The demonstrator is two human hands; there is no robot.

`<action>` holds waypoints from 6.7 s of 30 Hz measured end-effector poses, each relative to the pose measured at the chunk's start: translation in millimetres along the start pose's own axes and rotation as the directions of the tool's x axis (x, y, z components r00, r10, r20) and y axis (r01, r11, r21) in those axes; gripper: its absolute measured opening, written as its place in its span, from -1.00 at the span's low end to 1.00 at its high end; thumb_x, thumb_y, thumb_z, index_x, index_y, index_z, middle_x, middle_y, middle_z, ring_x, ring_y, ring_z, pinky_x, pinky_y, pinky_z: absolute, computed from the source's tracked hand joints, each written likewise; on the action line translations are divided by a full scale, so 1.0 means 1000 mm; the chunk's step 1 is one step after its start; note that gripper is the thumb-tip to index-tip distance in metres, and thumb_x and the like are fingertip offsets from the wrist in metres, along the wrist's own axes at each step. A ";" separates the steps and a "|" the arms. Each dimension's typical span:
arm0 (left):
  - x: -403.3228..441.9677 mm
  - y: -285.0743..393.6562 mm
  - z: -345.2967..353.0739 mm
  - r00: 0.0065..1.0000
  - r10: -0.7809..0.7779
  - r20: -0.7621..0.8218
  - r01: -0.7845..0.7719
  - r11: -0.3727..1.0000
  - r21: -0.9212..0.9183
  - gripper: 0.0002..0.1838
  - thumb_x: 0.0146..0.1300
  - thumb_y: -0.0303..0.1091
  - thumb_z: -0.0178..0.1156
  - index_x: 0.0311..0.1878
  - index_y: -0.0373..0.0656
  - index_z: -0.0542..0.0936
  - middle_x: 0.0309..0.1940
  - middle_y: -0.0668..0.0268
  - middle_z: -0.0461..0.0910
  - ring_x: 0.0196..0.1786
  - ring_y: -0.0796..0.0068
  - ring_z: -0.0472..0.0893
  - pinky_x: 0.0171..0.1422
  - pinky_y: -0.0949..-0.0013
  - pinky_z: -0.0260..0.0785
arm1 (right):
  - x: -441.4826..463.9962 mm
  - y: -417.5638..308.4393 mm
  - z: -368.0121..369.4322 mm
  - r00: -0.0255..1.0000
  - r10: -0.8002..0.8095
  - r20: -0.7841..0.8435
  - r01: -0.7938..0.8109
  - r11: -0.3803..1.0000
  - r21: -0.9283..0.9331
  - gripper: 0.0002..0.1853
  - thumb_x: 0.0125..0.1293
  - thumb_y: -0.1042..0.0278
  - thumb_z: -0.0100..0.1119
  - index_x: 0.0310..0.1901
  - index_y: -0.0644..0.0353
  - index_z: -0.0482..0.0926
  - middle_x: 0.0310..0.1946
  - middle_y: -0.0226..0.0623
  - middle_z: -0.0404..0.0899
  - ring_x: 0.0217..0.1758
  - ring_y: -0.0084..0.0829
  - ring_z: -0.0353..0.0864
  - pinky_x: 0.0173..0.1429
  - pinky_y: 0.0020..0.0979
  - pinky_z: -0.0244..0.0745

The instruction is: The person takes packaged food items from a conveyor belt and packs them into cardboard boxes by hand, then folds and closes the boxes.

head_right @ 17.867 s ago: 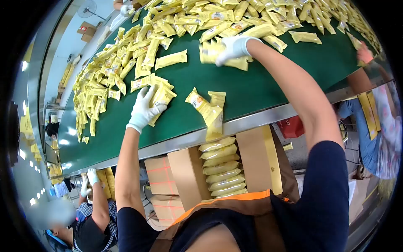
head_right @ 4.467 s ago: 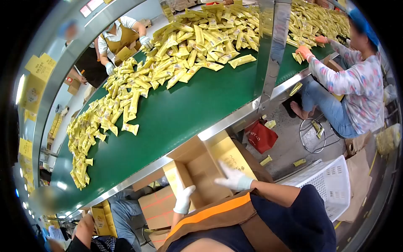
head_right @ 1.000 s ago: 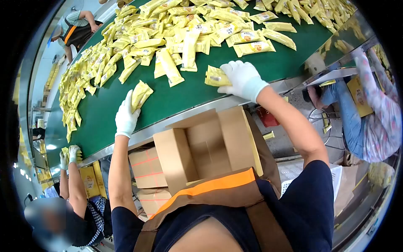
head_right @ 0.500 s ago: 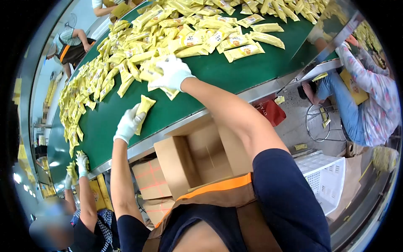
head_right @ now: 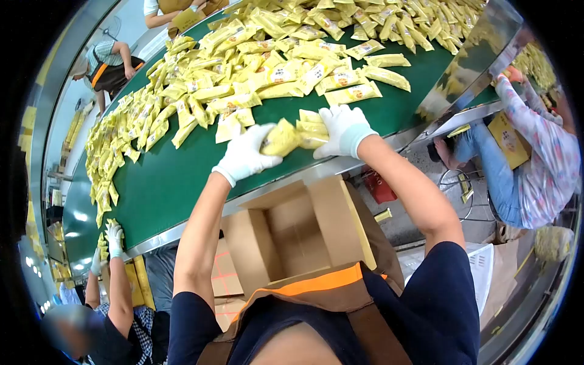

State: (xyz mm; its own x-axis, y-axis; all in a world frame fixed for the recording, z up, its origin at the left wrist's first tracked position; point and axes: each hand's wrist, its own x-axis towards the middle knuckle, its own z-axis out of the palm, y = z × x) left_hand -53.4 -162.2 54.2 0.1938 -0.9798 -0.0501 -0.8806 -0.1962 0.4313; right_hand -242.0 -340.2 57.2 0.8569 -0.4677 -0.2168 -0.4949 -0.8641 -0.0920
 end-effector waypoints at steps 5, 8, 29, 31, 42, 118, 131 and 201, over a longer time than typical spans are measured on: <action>-0.038 -0.028 -0.020 0.966 -0.077 0.248 0.052 0.993 0.106 -0.20 -0.06 0.21 0.31 0.27 0.03 0.52 0.05 0.20 0.60 0.17 0.15 0.54 0.56 -0.11 -0.21 | 0.006 0.033 -0.019 0.987 -0.055 0.149 0.015 0.967 0.253 -0.06 -0.18 -0.29 0.47 0.18 0.22 0.48 0.07 0.04 0.57 0.18 -0.05 0.56 0.26 -0.22 0.45; -0.068 -0.045 -0.036 0.981 -0.175 0.086 0.184 0.977 -0.105 -0.15 -0.07 0.21 0.37 0.30 -0.03 0.52 0.16 0.18 0.57 0.27 0.17 0.49 0.54 -0.12 -0.21 | 0.042 0.044 -0.052 0.973 -0.197 -0.117 0.210 0.972 0.109 -0.05 -0.16 -0.25 0.46 0.23 0.24 0.46 0.15 0.08 0.52 0.22 -0.03 0.53 0.29 -0.23 0.43; -0.038 -0.023 0.003 0.909 -0.415 -0.021 0.415 0.903 0.111 0.17 -0.13 0.17 0.44 0.57 0.09 0.12 0.09 -0.01 0.51 0.08 -0.02 0.57 0.20 0.16 0.43 | 0.031 0.004 -0.056 0.907 -0.392 -0.156 0.358 0.910 -0.209 -0.15 -0.28 -0.29 0.42 0.03 0.15 0.57 -0.01 -0.04 0.50 0.12 -0.06 0.49 0.18 -0.17 0.39; -0.038 -0.018 0.007 0.909 -0.412 -0.065 0.417 0.900 0.130 0.19 -0.17 0.18 0.45 0.57 0.06 0.12 0.08 -0.04 0.50 0.08 -0.03 0.57 0.18 0.15 0.44 | 0.013 -0.012 -0.038 0.933 -0.336 0.126 0.354 0.918 -0.177 -0.16 -0.27 -0.25 0.45 0.05 0.14 0.56 0.00 -0.05 0.48 0.13 -0.07 0.48 0.22 -0.16 0.36; 0.029 -0.054 -0.067 0.998 -0.029 0.053 -0.003 0.853 0.523 0.14 -0.27 0.17 0.41 0.50 0.08 0.25 0.04 0.10 0.48 0.20 0.07 0.45 0.50 -0.43 -0.26 | -0.002 0.012 0.019 0.800 -0.445 -0.403 0.481 0.876 -0.012 -0.29 -0.19 -0.30 0.40 -0.12 0.14 0.62 -0.03 -0.07 0.51 0.05 -0.07 0.52 0.18 -0.16 0.40; -0.111 0.106 0.131 0.905 -0.234 0.355 -0.055 0.763 0.644 -0.07 0.20 -0.09 0.22 0.60 0.06 0.01 0.40 0.03 0.28 0.33 0.08 0.37 0.30 -0.01 0.23 | -0.152 -0.139 0.083 0.443 -0.706 0.553 0.706 0.655 0.270 -0.57 0.16 0.22 0.22 0.09 0.07 0.62 -0.04 -0.07 0.68 0.01 -0.06 0.69 0.10 -0.15 0.58; -0.086 0.076 0.063 0.706 0.118 0.699 -0.051 0.992 -0.116 -0.28 0.22 -0.38 0.18 0.49 0.03 0.25 0.13 -0.07 0.43 0.06 -0.08 0.57 0.16 0.07 0.46 | 0.019 -0.047 -0.035 0.745 -0.469 -0.474 0.613 0.203 0.763 -0.69 0.27 0.20 0.26 -0.03 0.17 0.65 -0.11 -0.32 0.66 -0.06 -0.31 0.64 0.09 -0.32 0.53; -0.128 -0.038 0.004 0.964 -0.224 -0.144 0.262 0.897 0.357 -0.13 0.11 -0.17 0.36 0.52 0.04 0.24 0.05 0.05 0.55 0.00 0.03 0.58 0.04 0.11 0.44 | -0.023 -0.012 0.009 0.848 -0.392 -0.356 0.407 0.913 -0.035 -0.34 -0.07 -0.09 0.45 0.06 0.04 0.52 -0.16 -0.18 0.53 -0.06 -0.14 0.54 0.02 -0.20 0.44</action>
State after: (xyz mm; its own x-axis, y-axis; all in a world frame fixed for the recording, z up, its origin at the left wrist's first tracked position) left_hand -46.2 -29.4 40.6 0.4466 -0.8946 -0.0149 -0.8931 -0.4468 0.0519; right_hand -256.8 -317.7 54.6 0.9722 -0.1244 0.1983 -0.0978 -0.9855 -0.1386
